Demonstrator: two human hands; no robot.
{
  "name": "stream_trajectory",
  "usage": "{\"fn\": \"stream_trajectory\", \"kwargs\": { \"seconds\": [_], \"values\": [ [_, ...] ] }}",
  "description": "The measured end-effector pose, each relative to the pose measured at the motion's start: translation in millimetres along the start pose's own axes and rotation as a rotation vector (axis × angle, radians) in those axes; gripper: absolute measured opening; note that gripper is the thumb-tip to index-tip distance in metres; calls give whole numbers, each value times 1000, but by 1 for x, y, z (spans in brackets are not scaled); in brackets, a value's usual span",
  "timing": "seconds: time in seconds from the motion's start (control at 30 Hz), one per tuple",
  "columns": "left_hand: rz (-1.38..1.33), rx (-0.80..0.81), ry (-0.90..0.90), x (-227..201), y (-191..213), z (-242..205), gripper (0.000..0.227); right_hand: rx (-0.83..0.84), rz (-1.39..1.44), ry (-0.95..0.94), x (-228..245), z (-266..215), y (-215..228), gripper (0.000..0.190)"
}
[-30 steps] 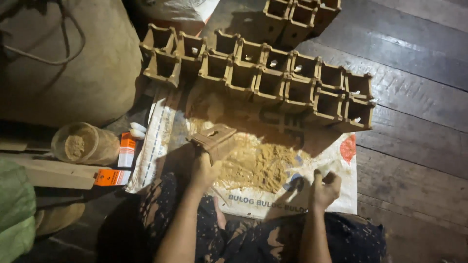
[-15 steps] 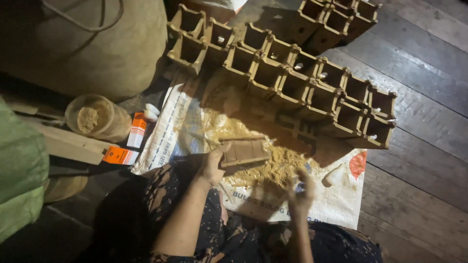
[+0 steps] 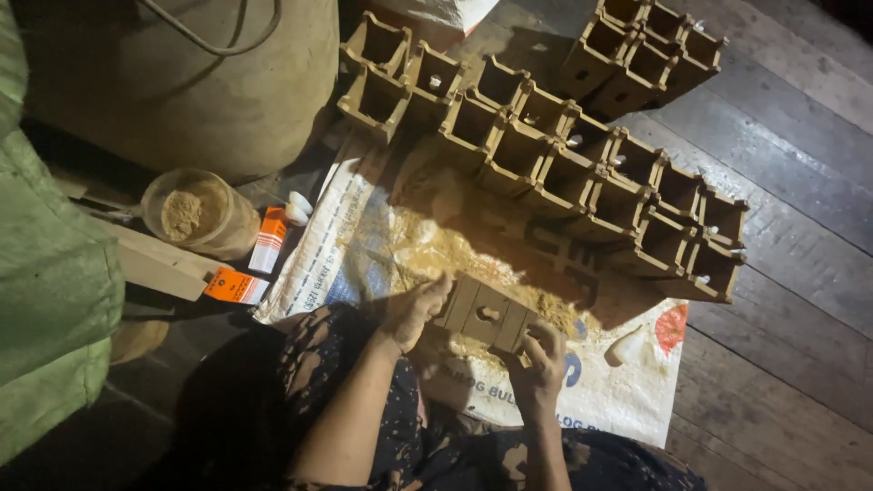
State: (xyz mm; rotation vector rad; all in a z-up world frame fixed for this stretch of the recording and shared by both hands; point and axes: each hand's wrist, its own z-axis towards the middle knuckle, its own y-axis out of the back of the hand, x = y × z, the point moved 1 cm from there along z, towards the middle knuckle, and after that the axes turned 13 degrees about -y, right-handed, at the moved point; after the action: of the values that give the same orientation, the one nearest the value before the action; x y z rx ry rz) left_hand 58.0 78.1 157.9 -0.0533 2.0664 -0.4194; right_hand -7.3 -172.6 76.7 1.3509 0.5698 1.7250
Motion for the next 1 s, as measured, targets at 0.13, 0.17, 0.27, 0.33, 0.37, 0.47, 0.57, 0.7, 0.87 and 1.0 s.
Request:
{"fn": "stream_trajectory", "kwargs": {
  "seconds": [0.13, 0.17, 0.27, 0.33, 0.37, 0.47, 0.57, 0.7, 0.87, 1.0],
  "values": [
    [-56, -75, -16, 3, -2, 0, 118, -138, -68, 225, 16, 5, 9, 17],
    [-55, -79, -13, 9, -2, 2, 118, -134, -64, 223, 16, 4, 8, 17],
    [-81, -249, -69, 33, 0, 13, 79, -238, -79, 382, 17, -2, 4, 12],
    [-30, -445, -102, 58, 7, 26, 73, -351, -73, 475, 22, -6, -2, 17],
    [-30, -447, -101, 31, 0, 13, 73, -350, -72, 474, 22, -7, -4, 17],
    [1, -171, 144, -12, -12, -8, 98, -328, -16, 451, 27, -8, -5, 12],
    [-13, -132, -33, 4, -1, -3, 92, -307, -162, 355, 23, -1, -2, 14],
    [36, 256, 37, -2, 6, -10, 77, -65, 1, 149, -4, 1, 8, 20],
    [128, 320, -39, 43, 22, 13, 131, 417, 488, -427, 37, 15, 45, 37],
    [451, 414, -65, 35, 12, 8, 58, 400, 853, -784, 70, 31, 58, 25]
  ]
}}
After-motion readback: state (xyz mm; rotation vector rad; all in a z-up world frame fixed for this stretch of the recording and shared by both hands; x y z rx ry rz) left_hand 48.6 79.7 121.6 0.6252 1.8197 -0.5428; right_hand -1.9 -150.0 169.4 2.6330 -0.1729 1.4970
